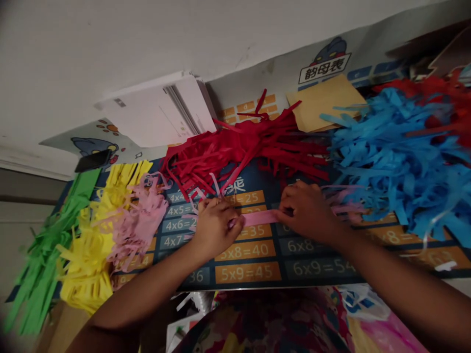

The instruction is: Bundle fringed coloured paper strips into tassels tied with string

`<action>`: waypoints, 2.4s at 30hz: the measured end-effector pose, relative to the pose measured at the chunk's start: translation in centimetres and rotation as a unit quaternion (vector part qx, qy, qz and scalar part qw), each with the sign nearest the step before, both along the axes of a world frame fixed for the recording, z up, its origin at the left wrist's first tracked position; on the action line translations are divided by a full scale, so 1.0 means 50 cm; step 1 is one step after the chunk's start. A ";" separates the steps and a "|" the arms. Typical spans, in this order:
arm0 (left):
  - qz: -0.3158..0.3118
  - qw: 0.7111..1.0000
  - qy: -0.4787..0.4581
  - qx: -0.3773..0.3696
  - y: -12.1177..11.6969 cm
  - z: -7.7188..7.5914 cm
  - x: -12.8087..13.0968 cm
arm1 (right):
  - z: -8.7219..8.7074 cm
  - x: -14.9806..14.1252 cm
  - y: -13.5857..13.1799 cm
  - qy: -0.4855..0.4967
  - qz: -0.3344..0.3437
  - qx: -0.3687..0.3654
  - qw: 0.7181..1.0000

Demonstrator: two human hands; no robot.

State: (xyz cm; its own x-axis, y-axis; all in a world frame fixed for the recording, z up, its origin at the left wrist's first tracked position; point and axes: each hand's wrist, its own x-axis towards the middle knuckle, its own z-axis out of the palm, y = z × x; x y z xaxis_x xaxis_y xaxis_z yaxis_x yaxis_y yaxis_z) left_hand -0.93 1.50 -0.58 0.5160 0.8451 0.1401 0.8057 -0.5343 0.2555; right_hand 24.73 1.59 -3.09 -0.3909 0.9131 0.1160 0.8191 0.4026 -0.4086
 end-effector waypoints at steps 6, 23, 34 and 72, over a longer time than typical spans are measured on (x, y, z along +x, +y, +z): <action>0.014 1.000 0.006 -0.019 0.001 0.001 0.001 | -0.001 -0.005 0.001 -0.014 -0.008 -0.007 1.000; -0.200 0.954 0.189 0.120 -0.011 0.054 0.015 | 0.045 -0.041 -0.020 -0.153 0.204 0.152 0.955; -0.140 0.973 0.078 0.168 -0.025 0.015 -0.024 | 0.033 -0.054 -0.023 -0.108 0.155 0.177 0.966; -0.205 0.947 0.092 0.228 0.001 0.003 -0.011 | 0.025 -0.032 -0.023 -0.099 0.167 0.286 0.938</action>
State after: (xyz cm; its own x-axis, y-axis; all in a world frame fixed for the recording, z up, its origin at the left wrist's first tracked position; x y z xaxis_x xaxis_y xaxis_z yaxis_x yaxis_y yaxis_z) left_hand -1.46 1.55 -0.43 0.8391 0.4408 0.3188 0.5145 -0.8333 -0.2021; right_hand 23.12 0.46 -1.85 -0.7099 0.5460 0.4448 0.6454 0.7572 0.1007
